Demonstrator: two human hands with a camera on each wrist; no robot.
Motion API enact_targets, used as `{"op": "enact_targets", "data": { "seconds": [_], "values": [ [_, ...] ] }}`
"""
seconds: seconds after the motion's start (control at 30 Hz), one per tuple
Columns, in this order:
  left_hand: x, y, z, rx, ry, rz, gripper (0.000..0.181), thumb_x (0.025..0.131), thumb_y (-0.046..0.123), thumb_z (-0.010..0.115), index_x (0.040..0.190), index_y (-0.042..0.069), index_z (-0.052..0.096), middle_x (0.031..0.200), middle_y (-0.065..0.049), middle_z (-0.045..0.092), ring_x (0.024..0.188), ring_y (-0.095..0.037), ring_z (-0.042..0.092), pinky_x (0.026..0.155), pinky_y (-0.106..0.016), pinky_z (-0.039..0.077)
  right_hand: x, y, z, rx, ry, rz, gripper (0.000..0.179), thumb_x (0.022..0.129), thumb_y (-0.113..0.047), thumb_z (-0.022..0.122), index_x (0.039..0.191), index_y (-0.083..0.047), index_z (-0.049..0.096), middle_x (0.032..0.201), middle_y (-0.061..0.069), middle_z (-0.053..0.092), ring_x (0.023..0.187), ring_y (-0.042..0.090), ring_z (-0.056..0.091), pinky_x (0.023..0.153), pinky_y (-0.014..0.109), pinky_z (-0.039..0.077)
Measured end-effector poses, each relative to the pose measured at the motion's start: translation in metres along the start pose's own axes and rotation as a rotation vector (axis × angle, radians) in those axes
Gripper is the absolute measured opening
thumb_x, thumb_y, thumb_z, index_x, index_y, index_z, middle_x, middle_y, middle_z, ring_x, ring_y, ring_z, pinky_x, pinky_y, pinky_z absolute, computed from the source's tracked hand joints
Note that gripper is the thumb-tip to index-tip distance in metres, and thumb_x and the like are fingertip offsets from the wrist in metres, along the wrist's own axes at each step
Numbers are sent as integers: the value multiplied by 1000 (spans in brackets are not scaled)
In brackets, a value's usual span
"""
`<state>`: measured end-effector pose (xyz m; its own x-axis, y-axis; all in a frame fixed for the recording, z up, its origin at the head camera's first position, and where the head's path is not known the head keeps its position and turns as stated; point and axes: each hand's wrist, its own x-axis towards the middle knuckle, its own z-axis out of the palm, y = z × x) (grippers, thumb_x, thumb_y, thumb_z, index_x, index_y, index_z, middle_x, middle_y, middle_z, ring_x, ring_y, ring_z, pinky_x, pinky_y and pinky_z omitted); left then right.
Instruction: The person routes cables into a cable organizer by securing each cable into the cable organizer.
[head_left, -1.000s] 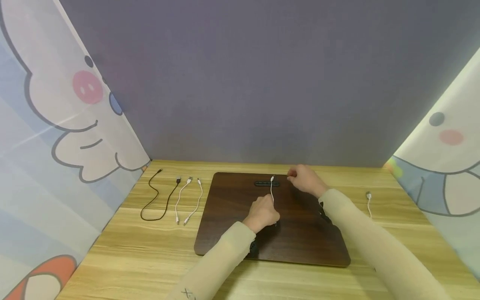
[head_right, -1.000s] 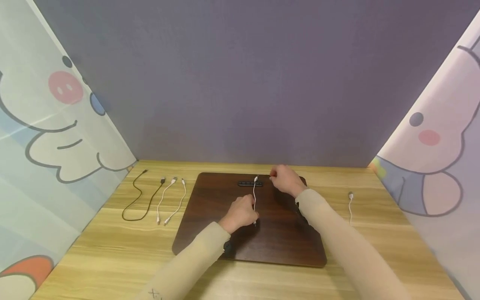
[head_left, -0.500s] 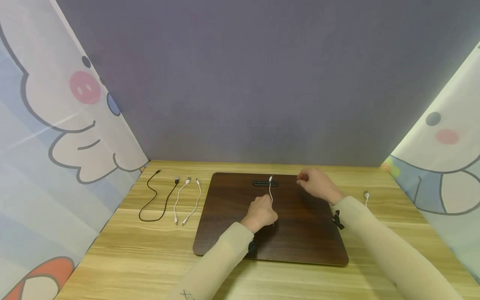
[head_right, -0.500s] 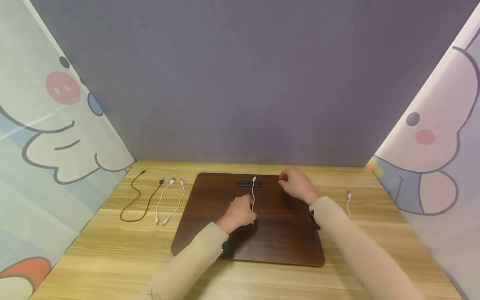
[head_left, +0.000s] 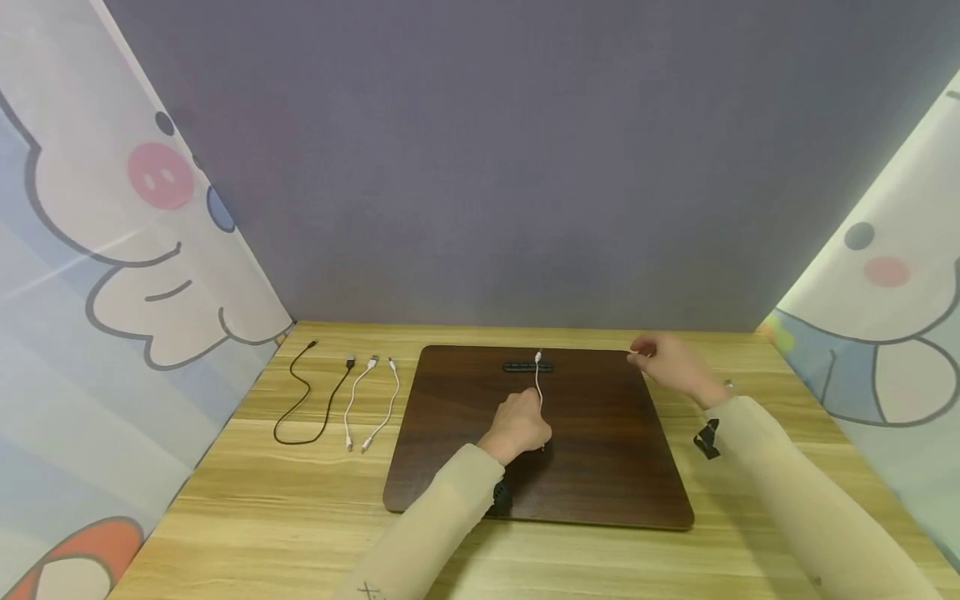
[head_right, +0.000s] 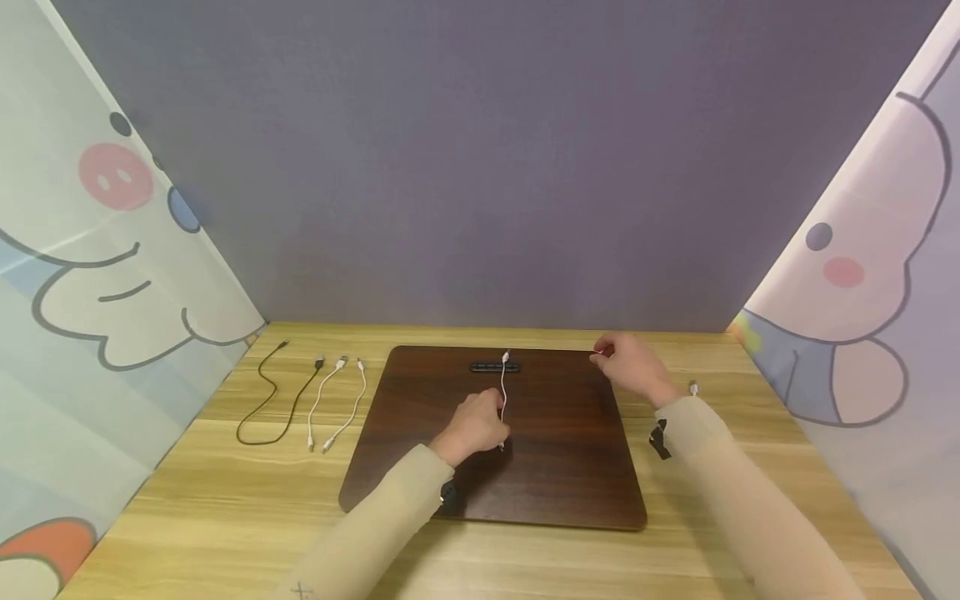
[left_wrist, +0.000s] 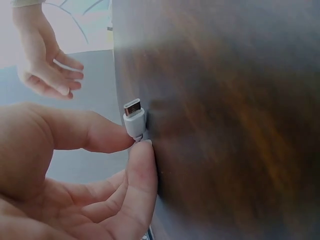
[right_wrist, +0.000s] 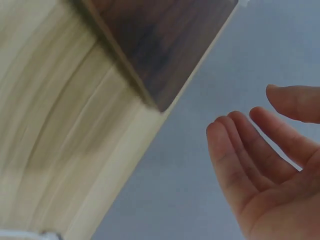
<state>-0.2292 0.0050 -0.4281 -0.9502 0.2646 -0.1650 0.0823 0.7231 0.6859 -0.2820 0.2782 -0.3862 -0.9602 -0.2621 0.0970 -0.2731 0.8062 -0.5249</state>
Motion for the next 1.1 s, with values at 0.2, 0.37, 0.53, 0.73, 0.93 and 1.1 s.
{"op": "enact_targets", "data": {
  "seconds": [0.2, 0.37, 0.53, 0.73, 0.93, 1.1],
  "values": [
    [1, -1, -2, -1, -7, -6, 11, 86, -7, 65, 87, 2, 58, 67, -10, 58, 48, -18, 51, 43, -31, 40, -3, 16, -19, -27, 23, 43, 40, 102, -18, 60, 122, 16, 61, 111, 32, 66, 99, 45, 64, 83, 57, 51],
    [0, -3, -3, -5, -8, -10, 10, 86, -7, 65, 91, -1, 60, 68, -10, 58, 48, -19, 51, 43, -31, 40, -6, 27, -31, -50, 42, 76, 40, 101, -20, 61, 119, 15, 63, 115, 36, 65, 103, 51, 62, 87, 61, 50],
    [-1, -3, -4, -5, -5, 0, 9, 86, -8, 65, 90, -2, 60, 68, -10, 58, 48, -18, 49, 43, -31, 39, -8, 39, -40, -90, 53, 103, 41, 100, -19, 59, 120, 17, 61, 116, 39, 62, 104, 55, 60, 87, 63, 49],
    [-1, -3, -4, -4, 0, 2, 10, 85, -7, 66, 90, -1, 60, 69, -10, 58, 49, -19, 50, 45, -31, 41, -15, 59, -51, -157, 14, 187, 48, 99, -21, 56, 124, 20, 56, 123, 42, 57, 107, 59, 57, 86, 66, 48],
    [-1, -3, -3, -14, -13, -14, 10, 87, -6, 65, 94, 0, 60, 69, -10, 58, 49, -19, 49, 45, -32, 40, -22, 82, -54, -182, 10, 244, 45, 93, -17, 60, 114, 23, 57, 117, 43, 58, 99, 58, 60, 82, 64, 50],
    [-1, -3, -3, -15, -16, -12, 11, 87, -6, 66, 90, 2, 59, 68, -10, 58, 49, -19, 51, 45, -32, 40, -26, 100, -50, -181, -21, 282, 26, 88, -18, 60, 78, 6, 61, 75, 18, 63, 67, 31, 57, 60, 44, 50]
  ]
}}
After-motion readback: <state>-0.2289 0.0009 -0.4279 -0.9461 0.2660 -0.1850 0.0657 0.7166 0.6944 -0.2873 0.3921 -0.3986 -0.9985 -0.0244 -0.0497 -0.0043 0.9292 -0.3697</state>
